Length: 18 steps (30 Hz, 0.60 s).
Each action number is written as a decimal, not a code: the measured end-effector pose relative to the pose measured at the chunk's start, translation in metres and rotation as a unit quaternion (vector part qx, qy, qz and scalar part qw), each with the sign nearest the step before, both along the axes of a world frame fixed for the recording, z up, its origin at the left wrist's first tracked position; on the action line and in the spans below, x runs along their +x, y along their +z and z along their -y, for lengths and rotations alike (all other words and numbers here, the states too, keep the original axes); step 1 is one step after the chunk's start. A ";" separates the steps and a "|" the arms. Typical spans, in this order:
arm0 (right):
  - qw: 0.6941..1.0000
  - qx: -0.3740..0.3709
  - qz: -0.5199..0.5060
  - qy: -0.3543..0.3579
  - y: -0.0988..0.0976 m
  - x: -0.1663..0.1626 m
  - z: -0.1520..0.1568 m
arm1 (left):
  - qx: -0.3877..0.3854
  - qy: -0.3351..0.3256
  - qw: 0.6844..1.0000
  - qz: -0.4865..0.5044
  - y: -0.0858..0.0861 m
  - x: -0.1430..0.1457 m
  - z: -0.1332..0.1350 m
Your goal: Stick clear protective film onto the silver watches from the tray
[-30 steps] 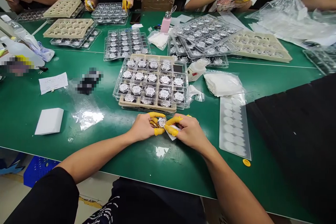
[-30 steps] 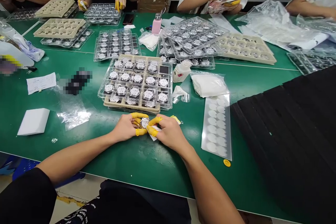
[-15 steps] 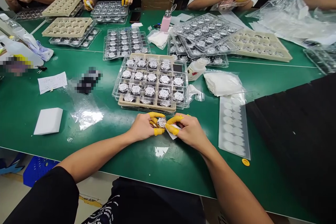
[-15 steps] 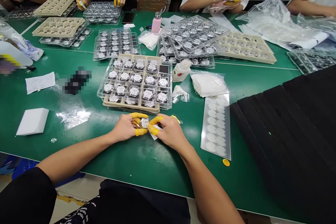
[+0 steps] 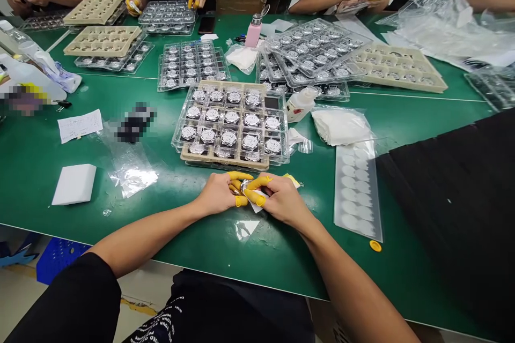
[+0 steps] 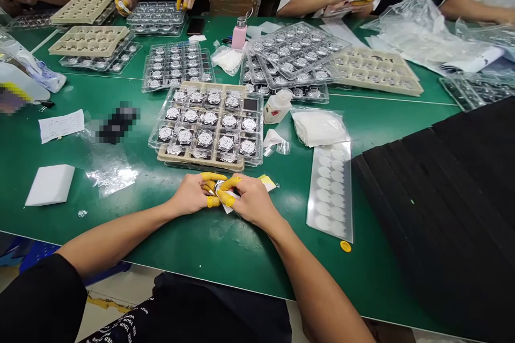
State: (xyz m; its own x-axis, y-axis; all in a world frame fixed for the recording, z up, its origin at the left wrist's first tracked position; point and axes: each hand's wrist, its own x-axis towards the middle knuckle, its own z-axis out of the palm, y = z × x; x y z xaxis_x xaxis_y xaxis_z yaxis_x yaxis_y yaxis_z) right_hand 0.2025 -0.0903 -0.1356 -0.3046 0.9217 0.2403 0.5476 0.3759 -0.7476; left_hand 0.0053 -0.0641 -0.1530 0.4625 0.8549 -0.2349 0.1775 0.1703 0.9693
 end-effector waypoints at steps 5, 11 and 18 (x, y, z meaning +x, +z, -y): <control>0.999 0.008 0.026 -0.017 0.001 0.003 0.000 | 0.009 0.003 1.000 -0.013 0.000 -0.001 0.001; 1.000 0.006 0.014 0.003 0.002 0.001 -0.001 | -0.003 -0.001 1.000 -0.002 0.001 -0.001 0.001; 1.000 -0.024 0.006 -0.016 -0.002 0.003 0.002 | -0.025 0.009 1.000 0.011 0.001 0.000 0.000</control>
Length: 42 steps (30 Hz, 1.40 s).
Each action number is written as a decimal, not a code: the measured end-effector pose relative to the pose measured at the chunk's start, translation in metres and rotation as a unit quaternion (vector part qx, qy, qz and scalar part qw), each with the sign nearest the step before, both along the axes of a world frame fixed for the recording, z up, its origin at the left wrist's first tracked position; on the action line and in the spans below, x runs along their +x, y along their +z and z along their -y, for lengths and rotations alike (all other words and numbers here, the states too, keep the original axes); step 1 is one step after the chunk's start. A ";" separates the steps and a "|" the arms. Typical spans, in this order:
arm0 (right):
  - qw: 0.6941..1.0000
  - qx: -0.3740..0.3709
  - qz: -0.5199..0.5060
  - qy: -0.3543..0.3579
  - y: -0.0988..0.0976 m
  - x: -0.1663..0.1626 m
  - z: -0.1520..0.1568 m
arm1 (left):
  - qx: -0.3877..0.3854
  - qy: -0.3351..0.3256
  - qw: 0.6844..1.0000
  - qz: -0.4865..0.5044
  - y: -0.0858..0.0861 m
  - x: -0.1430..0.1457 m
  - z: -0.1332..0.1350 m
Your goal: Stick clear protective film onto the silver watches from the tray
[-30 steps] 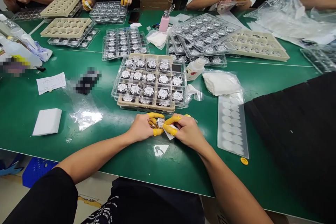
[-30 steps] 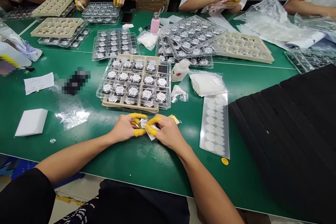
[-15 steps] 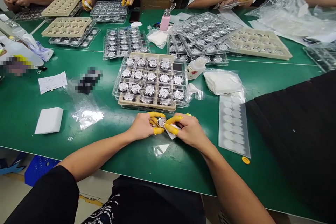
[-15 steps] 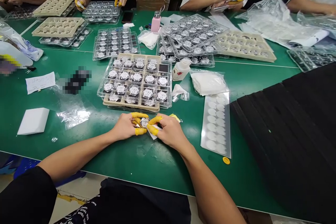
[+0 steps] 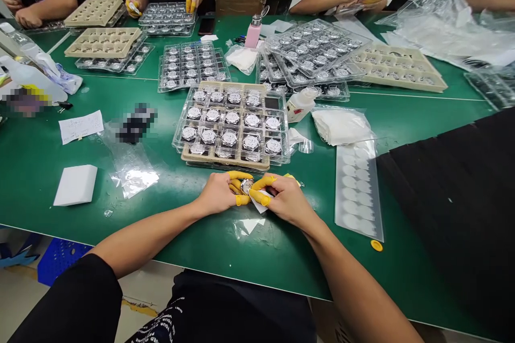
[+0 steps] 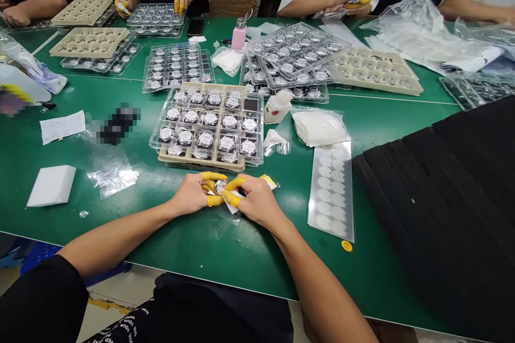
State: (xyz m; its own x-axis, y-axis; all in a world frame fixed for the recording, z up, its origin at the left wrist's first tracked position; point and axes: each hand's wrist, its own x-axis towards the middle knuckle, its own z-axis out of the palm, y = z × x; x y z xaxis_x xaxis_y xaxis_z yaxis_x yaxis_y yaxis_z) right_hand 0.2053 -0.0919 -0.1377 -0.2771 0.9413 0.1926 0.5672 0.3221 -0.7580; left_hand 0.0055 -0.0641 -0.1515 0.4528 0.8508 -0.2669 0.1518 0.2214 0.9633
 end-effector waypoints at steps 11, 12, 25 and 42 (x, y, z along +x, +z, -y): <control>0.999 0.006 -0.020 0.024 0.005 -0.003 -0.001 | 0.001 -0.005 1.000 -0.007 0.002 0.000 0.001; 1.000 0.000 -0.016 0.020 0.007 0.003 -0.001 | -0.012 -0.002 1.000 0.005 0.003 0.000 0.000; 0.985 0.152 -0.017 -0.077 0.014 0.023 0.006 | -0.069 0.041 0.994 0.074 0.003 0.002 -0.001; 0.972 0.235 0.022 -0.001 -0.010 -0.006 0.010 | -0.050 0.018 0.997 0.051 0.000 0.000 -0.001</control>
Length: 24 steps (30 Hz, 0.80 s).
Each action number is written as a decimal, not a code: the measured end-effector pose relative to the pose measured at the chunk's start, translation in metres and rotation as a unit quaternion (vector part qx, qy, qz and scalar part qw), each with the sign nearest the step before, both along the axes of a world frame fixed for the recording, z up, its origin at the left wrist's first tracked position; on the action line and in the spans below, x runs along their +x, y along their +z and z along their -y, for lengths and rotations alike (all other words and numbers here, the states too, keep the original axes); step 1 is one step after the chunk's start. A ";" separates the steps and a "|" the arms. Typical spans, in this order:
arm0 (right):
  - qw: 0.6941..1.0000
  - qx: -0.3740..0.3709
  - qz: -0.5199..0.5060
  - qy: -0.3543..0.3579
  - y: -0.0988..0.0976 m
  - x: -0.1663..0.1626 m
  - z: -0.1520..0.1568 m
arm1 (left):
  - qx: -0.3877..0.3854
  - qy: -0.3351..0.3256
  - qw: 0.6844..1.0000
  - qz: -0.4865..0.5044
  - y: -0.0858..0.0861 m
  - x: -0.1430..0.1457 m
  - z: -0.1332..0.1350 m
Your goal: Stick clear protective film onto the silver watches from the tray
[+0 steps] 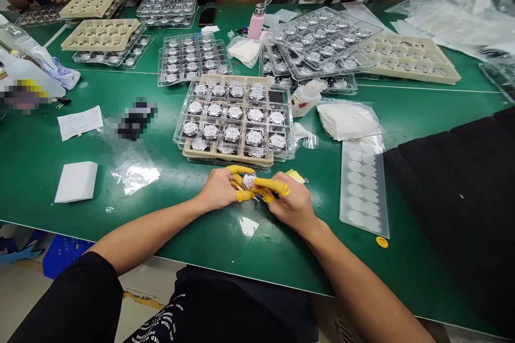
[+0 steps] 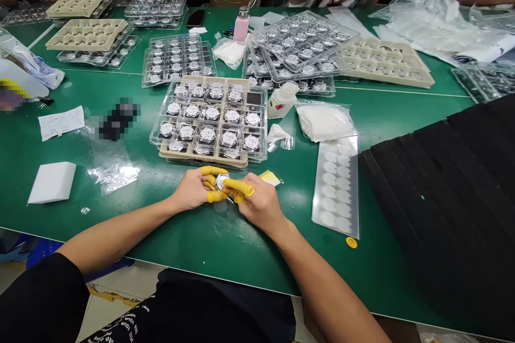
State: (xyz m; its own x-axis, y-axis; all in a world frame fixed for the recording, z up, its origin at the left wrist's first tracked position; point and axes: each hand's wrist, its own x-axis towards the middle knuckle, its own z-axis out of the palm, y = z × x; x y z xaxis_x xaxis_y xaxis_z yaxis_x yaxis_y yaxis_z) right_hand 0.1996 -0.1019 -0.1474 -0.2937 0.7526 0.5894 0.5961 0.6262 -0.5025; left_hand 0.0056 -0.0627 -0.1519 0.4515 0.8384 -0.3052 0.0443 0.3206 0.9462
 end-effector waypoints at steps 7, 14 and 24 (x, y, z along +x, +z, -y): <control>0.999 -0.001 0.018 -0.029 -0.015 -0.006 0.003 | 0.020 -0.006 1.000 -0.018 0.000 -0.001 0.001; 0.998 -0.027 0.020 -0.045 -0.024 -0.007 0.002 | 0.022 -0.004 1.000 -0.009 -0.001 -0.001 0.000; 0.977 -0.071 -0.197 -0.047 -0.017 -0.013 0.007 | -0.054 -0.015 0.995 0.077 0.009 0.000 -0.001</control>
